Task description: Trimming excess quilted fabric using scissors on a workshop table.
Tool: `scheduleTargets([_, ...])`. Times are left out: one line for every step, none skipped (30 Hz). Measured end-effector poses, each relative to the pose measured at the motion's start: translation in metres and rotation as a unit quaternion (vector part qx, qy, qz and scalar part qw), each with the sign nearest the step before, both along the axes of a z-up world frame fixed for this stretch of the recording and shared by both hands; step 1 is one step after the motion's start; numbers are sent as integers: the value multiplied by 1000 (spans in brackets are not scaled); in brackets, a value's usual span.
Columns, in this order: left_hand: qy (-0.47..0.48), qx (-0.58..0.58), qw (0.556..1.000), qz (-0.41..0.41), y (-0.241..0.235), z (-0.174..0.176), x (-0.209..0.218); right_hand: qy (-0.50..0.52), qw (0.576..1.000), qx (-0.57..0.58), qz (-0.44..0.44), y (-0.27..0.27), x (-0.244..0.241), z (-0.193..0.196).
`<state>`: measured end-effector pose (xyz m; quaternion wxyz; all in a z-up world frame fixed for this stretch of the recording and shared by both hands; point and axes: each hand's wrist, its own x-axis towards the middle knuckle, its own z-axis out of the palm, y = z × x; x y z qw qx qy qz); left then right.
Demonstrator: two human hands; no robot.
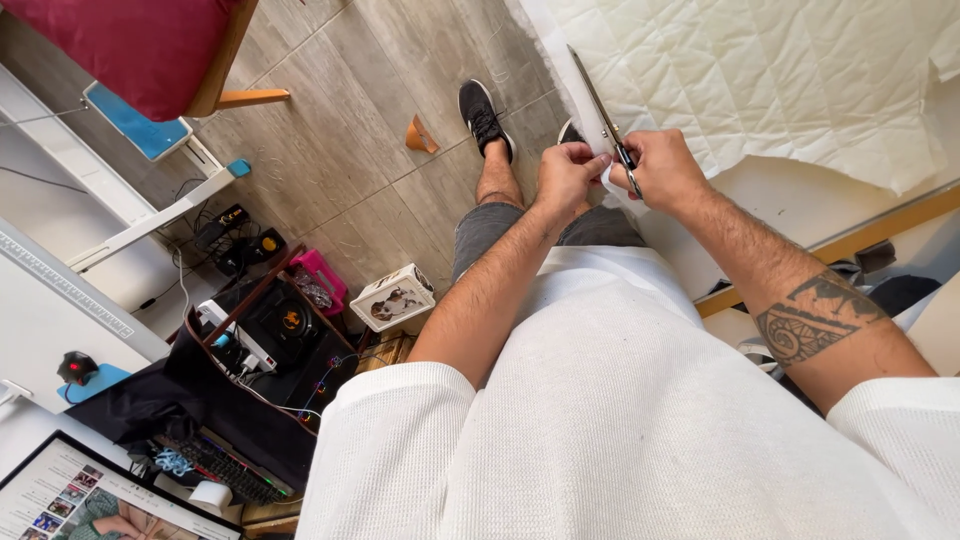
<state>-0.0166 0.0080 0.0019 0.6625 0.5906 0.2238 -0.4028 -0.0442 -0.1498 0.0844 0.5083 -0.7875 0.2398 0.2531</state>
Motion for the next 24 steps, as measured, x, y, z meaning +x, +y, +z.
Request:
scheduleTargets([-1, 1, 1000, 2, 2, 3, 1, -1, 1000, 1, 2, 1, 2, 1])
scheduleTargets([0, 7, 1000, -5, 2, 5, 2, 5, 1000, 3, 3, 1, 3, 2])
scheduleTargets([1, 14, 1000, -12, 2, 8, 3, 10, 1000, 4, 3, 0, 4, 3])
scheduleTargets([2, 14, 1000, -12, 4, 10, 3, 12, 1000, 4, 3, 2, 10, 10])
scheduleTargets([-2, 22, 999, -25, 6, 12, 3, 7, 1000, 2, 6, 4, 16, 17])
scheduleTargets([-7, 30, 999, -38, 8, 13, 5, 0, 1000, 1, 8, 6, 23, 24])
scheduleTargets([-7, 30, 999, -38, 6, 16, 3, 0, 1000, 1, 8, 5, 26, 19])
scheduleTargets([-7, 31, 999, -41, 5, 19, 1, -8, 1000, -6, 12, 5, 29, 14])
scheduleTargets([-6, 31, 999, -43, 4, 22, -1, -17, 1000, -12, 15, 5, 32, 9])
scheduleTargets([-6, 31, 999, -42, 4, 19, -1, -17, 1000, -12, 16, 4, 34, 9])
scheduleTargets([-8, 30, 999, -45, 4, 16, -2, -10, 1000, -10, 19, 5, 35, 9])
scheduleTargets([-10, 28, 998, -47, 3, 12, -4, -3, 1000, -9, 21, 4, 35, 9])
scheduleTargets([-11, 27, 999, -45, 3, 19, -1, -4, 1000, -10, 23, 2, 34, 7])
scheduleTargets([-14, 59, 994, -85, 5, 28, 3, -5, 1000, -8, 24, 1, 35, 7])
scheduleTargets([-17, 92, 988, -126, 6, 37, 7, -6, 1000, -7, 25, 1, 36, 6])
scheduleTargets([-17, 92, 988, -124, 9, 45, 11, -6, 1000, -7, 27, 3, 37, 7])
scheduleTargets([-17, 104, 985, -135, 12, 53, 15, 1, 999, -10, 32, 5, 39, 7])
scheduleTargets([-16, 115, 982, -147, 12, 62, 20, 8, 999, -14, 37, 4, 41, 8])
scheduleTargets([-15, 114, 983, -145, 11, 66, 22, 8, 999, -15, 39, 2, 47, 8])
scheduleTargets([-19, 122, 979, -163, 13, 70, 23, 8, 999, -6, 39, 4, 52, 9])
scheduleTargets([-23, 129, 975, -181, 16, 74, 23, 8, 999, 3, 39, 6, 57, 9])
scheduleTargets([-23, 131, 975, -178, 14, 75, 24, 8, 999, 4, 41, 8, 64, 15])
scheduleTargets([-21, 179, 960, -214, 11, 77, 26, 33, 998, -21, 56, 11, 71, 22])
scheduleTargets([-19, 224, 942, -250, 8, 79, 27, 58, 995, -47, 71, 14, 77, 30])
